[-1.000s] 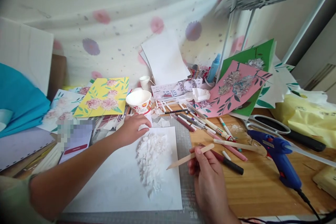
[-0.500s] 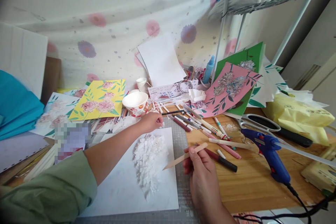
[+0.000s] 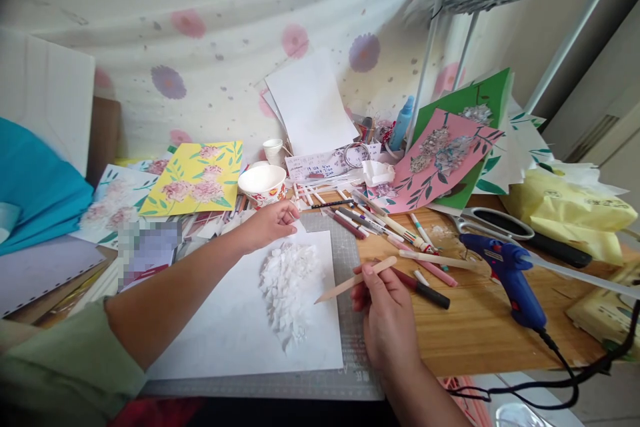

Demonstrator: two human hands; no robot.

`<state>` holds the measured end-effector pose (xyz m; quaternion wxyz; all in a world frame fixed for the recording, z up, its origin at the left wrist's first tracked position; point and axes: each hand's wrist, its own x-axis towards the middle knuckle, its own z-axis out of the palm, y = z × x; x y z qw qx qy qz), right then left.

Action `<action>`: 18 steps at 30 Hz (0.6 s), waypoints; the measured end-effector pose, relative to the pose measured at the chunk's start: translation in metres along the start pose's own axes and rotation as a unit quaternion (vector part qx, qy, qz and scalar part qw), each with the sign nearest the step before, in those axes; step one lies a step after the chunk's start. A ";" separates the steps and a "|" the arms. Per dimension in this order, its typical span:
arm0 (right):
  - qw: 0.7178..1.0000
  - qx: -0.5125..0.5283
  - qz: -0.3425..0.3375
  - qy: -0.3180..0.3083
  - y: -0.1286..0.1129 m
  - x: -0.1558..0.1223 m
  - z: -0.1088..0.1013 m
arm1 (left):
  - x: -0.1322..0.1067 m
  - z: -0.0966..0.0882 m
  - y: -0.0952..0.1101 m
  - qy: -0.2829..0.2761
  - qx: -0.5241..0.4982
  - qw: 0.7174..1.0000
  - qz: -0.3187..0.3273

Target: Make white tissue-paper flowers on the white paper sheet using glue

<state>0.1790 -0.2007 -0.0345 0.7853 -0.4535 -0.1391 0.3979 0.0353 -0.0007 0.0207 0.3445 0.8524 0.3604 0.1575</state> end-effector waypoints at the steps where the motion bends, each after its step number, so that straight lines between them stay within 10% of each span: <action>1: 1.000 -0.002 -0.003 0.000 0.000 0.000 0.000 | -0.004 0.000 0.001 -0.006 -0.012 1.000 -0.004; 18: 0.999 -0.012 -0.035 -0.008 -0.003 -0.001 0.001 | -0.070 -0.007 0.030 0.031 0.040 0.998 0.042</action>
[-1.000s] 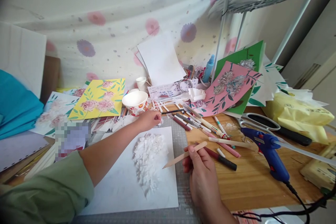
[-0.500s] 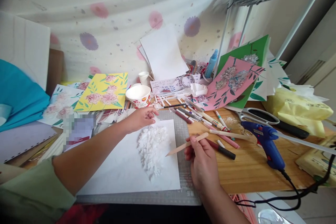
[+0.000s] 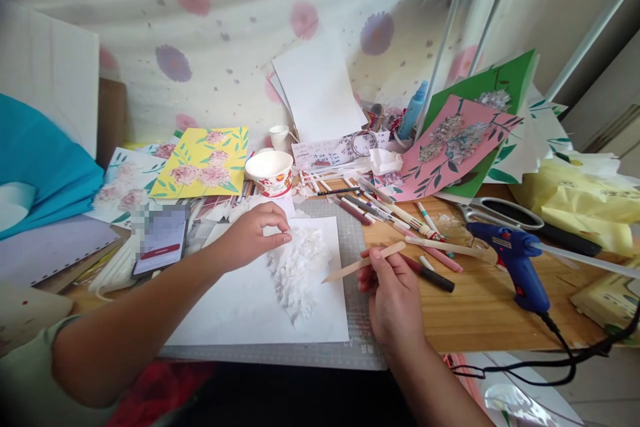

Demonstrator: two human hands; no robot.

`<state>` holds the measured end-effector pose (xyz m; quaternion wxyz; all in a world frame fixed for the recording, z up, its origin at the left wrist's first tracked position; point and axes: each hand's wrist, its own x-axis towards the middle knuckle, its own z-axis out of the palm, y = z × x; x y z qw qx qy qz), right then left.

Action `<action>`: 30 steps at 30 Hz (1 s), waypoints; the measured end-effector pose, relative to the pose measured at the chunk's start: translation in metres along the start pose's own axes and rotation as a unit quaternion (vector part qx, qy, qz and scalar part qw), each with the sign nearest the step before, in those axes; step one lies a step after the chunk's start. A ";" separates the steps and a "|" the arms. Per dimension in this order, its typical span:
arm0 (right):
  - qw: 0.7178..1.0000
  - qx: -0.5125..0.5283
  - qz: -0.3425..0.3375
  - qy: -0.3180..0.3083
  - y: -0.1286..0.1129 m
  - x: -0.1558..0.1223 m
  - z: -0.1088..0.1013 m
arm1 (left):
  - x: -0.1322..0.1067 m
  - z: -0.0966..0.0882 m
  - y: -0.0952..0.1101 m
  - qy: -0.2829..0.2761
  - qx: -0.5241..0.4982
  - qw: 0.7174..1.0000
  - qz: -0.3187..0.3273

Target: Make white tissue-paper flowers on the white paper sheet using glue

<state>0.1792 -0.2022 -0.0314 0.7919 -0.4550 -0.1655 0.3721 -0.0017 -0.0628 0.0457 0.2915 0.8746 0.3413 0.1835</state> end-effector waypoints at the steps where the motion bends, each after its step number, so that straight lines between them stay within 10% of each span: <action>1: 1.000 0.004 -0.007 0.005 -0.002 -0.001 0.000 | -0.005 0.001 0.005 -0.001 -0.002 1.000 0.011; 13: 0.998 -0.037 -0.027 -0.054 -0.009 -0.031 -0.014 | -0.056 0.029 0.036 -0.099 -0.148 0.979 -0.096; 19: 0.994 -0.036 -0.099 -0.022 -0.019 -0.040 -0.020 | -0.049 0.043 0.033 -0.158 -0.031 0.981 -0.109; 30: 0.956 -0.214 -0.129 -0.156 -0.008 -0.043 -0.022 | -0.032 0.052 0.041 -0.201 0.167 0.965 -0.006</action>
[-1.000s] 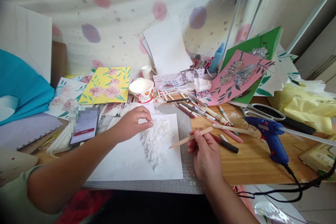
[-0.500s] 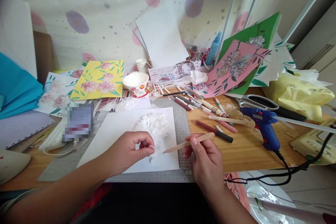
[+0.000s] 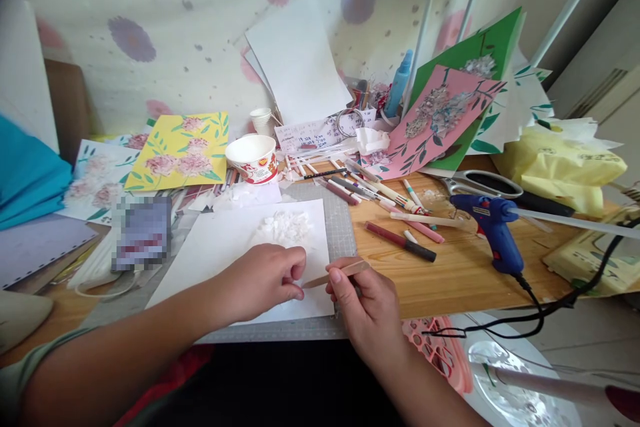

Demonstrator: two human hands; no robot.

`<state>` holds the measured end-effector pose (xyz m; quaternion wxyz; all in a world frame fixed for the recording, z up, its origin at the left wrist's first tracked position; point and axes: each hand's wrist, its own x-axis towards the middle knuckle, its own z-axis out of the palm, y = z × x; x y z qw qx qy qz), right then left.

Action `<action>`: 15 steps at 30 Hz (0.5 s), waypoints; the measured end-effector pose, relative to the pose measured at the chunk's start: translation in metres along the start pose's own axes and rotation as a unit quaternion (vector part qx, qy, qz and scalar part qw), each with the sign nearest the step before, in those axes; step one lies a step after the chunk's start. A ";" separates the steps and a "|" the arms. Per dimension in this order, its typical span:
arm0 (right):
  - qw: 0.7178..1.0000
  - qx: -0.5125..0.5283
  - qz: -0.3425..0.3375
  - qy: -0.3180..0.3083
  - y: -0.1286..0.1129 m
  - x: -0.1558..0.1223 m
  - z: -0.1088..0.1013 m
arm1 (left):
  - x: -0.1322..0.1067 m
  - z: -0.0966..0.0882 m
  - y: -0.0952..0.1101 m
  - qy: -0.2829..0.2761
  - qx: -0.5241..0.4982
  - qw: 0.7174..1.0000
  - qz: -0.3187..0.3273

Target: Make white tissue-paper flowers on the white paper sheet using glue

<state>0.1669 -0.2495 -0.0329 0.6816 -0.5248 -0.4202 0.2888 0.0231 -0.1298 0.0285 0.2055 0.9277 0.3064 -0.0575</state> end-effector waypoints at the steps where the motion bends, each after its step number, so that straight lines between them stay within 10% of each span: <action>1: 1.000 -0.011 -0.003 -0.005 0.000 0.001 0.000 | 0.001 -0.001 -0.001 0.000 -0.003 1.000 0.002; 15: 0.998 -0.040 0.044 0.013 0.006 0.008 0.001 | 0.003 -0.015 -0.016 -0.023 0.029 0.982 0.185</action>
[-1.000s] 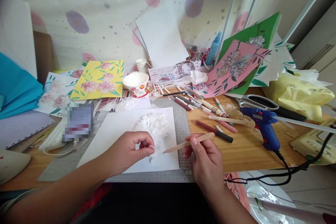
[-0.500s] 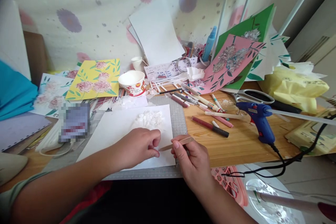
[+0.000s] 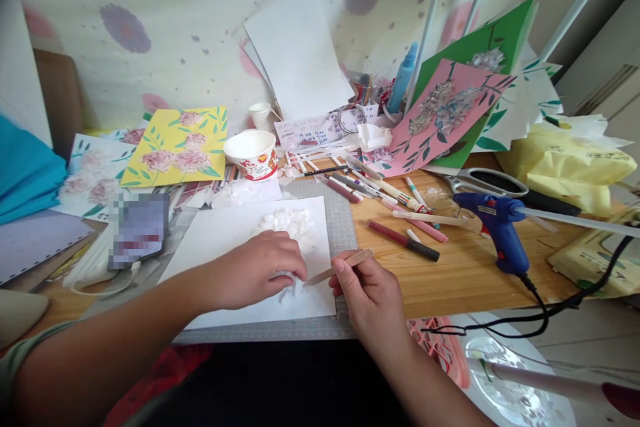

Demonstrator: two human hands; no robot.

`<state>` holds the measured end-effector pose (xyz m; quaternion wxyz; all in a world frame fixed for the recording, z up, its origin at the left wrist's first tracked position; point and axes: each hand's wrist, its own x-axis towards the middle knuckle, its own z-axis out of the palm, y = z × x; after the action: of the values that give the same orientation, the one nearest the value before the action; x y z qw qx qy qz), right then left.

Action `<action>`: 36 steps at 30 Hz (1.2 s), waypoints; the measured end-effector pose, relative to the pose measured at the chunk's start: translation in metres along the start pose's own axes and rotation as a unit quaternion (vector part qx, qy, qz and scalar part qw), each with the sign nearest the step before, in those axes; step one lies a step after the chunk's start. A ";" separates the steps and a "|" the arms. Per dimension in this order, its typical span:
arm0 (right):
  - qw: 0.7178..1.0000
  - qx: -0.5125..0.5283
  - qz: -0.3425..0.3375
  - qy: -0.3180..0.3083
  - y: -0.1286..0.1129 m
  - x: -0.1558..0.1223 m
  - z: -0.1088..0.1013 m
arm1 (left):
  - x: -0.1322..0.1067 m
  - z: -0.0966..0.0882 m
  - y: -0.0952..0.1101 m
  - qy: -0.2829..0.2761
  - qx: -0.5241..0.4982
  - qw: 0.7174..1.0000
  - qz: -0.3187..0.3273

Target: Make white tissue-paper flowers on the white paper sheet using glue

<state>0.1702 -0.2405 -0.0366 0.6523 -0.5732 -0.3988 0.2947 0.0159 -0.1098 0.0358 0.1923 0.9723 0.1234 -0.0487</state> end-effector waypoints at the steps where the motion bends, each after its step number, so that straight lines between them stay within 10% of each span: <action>1: 1.000 0.002 0.002 0.001 0.000 0.000 0.000 | 0.001 0.001 -0.001 -0.004 0.009 1.000 0.002; 25: 0.992 0.057 0.113 0.002 0.001 0.009 0.002 | 0.012 0.003 -0.002 -0.005 0.020 0.999 -0.044; 32: 0.979 0.151 0.099 0.092 0.003 0.009 -0.003 | -0.001 -0.012 -0.030 0.177 -0.116 0.964 -0.160; 36: 0.979 0.176 0.094 0.046 0.004 0.002 -0.008 | -0.019 -0.023 -0.045 0.164 -0.084 0.967 -0.174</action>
<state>0.1785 -0.2420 -0.0399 0.7298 -0.4974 -0.2544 0.3940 -0.0133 -0.0646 0.0428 0.2385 0.9112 0.3237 0.0893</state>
